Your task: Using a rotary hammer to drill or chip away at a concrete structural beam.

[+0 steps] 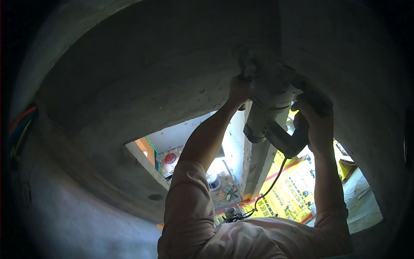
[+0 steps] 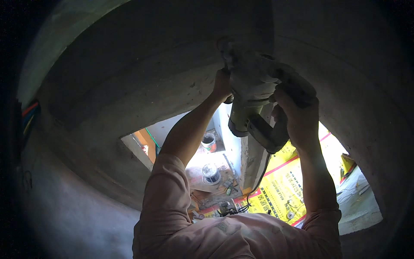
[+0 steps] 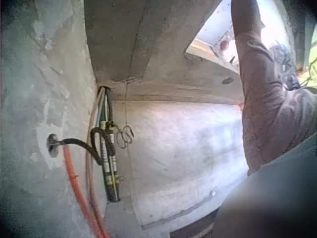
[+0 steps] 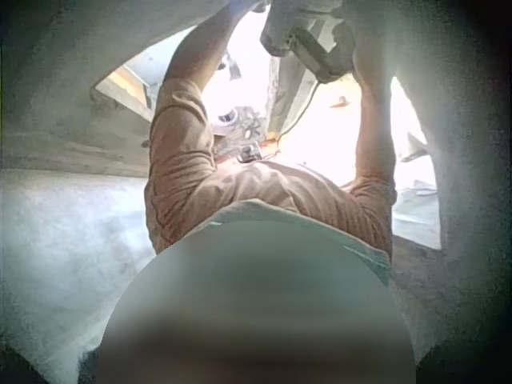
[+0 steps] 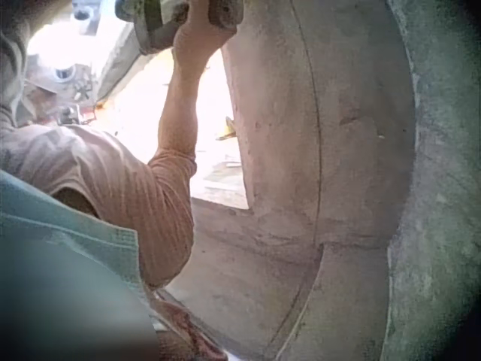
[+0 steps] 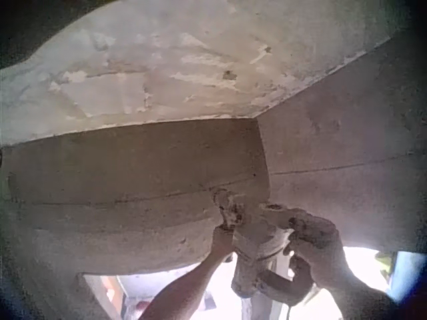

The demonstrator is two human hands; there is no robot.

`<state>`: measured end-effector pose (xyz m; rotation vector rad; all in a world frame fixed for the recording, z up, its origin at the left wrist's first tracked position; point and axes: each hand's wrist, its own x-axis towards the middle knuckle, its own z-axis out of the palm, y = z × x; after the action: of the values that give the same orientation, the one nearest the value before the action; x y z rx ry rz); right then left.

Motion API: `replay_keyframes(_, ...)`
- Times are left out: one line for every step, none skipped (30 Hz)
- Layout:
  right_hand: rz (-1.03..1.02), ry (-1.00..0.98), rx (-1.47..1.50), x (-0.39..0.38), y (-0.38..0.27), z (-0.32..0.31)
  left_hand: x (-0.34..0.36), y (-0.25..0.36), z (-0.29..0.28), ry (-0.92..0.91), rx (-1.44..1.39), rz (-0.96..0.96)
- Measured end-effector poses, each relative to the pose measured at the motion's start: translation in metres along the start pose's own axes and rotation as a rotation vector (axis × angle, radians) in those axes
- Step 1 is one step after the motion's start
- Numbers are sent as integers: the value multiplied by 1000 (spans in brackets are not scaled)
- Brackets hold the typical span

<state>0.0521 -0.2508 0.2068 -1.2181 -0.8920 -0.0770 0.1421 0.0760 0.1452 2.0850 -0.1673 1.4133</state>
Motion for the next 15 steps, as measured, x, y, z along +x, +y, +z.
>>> replay_keyframes(11, 15, 17, 0, 0, 0, 1, 3, 3, -35, -3, -107)
replay_keyframes(30, 61, 50, -2, -9, 8, 2, 3, 1, -26, -7, -110)
replay_keyframes(29, 53, 44, -3, -11, 10, 3, 4, 0, -30, 66, -10)
replay_keyframes(14, 54, 36, -2, -12, 10, 3, 4, -1, -33, 141, 90)
replay_keyframes(-3, 56, 24, -1, -13, 6, 5, 8, 2, -24, 135, 88)
replay_keyframes(41, 66, 50, -2, -13, 3, 7, 13, 6, -17, 97, -6)
replay_keyframes(40, 60, 42, -3, -14, 4, 7, 16, 7, -10, 59, -101)
replay_keyframes(4, 58, 31, -4, -14, 8, 8, 10, 3, 2, 63, -105)
replay_keyframes(-30, 54, 21, -4, -13, 11, 9, 4, -1, -7, 85, -68)
replay_keyframes(-29, 39, 24, -4, -12, 13, 8, -2, -6, -18, 109, -33)
replay_keyframes(-12, 34, 52, -1, -6, 10, 6, 0, 0, -20, 101, -39)
replay_keyframes(2, 26, 81, 2, -4, 6, 5, 9, 3, -25, 19, -100)
replay_keyframes(6, 25, 75, 4, -1, 2, 5, 17, 5, -31, -62, -163)
replay_keyframes(-6, 50, 59, 7, 0, 4, 7, 17, 1, -15, -47, -170)
replay_keyframes(-21, 78, 46, 7, -3, 2, 10, 20, 6, -20, -8, -105)
